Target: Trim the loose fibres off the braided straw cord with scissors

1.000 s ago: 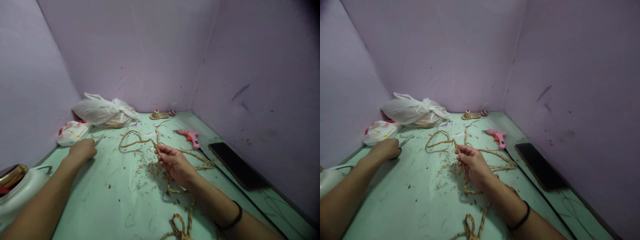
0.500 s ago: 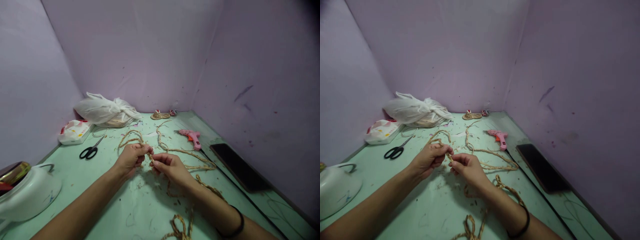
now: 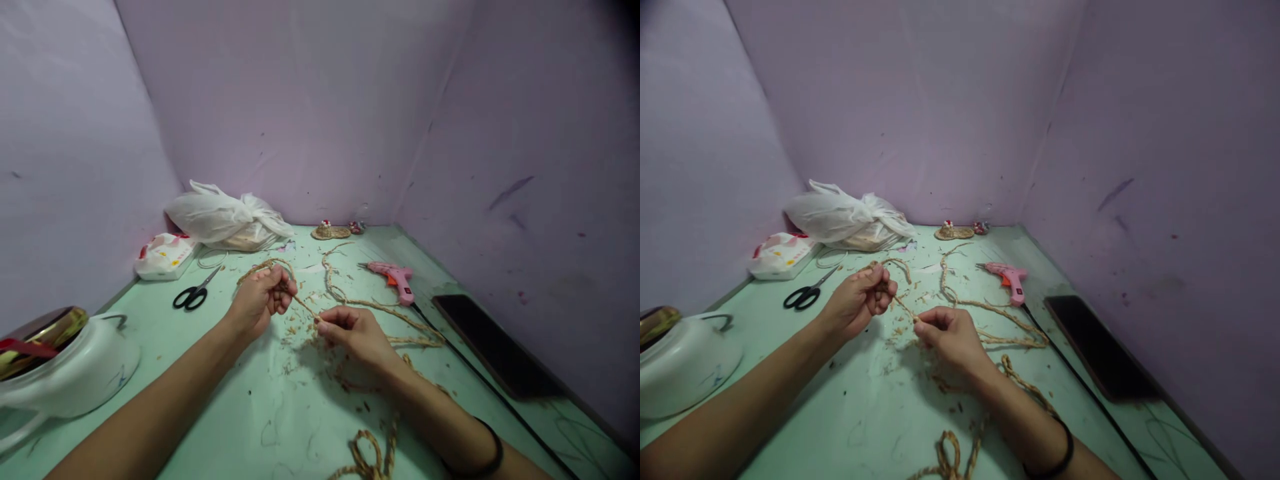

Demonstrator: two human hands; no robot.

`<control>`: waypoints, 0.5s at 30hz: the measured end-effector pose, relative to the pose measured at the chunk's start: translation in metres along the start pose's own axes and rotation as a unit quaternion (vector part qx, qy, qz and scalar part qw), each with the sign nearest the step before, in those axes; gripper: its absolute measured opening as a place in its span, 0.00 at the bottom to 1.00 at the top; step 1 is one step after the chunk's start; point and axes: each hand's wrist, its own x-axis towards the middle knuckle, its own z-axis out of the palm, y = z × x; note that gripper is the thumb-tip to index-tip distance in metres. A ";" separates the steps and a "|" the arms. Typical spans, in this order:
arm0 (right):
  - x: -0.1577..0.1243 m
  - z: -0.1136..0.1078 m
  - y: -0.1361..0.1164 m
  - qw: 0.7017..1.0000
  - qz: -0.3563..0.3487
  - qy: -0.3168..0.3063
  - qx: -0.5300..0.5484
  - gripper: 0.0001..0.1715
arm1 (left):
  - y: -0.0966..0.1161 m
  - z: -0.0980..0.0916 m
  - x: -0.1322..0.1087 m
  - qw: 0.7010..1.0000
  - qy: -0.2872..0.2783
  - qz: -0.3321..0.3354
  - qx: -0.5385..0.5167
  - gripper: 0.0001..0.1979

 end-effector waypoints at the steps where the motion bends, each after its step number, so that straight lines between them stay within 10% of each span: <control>1: -0.001 0.000 0.000 1.000 0.009 -0.010 0.019 0.15 | 0.000 0.000 -0.001 1.000 -0.013 -0.001 0.004 0.09; 7: -0.003 0.004 0.005 0.993 0.032 -0.062 0.092 0.19 | -0.016 0.008 -0.010 0.992 -0.041 -0.063 0.104 0.13; 15: 0.001 -0.006 0.002 0.996 0.005 -0.082 0.021 0.26 | -0.002 -0.008 -0.001 0.993 0.035 0.035 0.107 0.10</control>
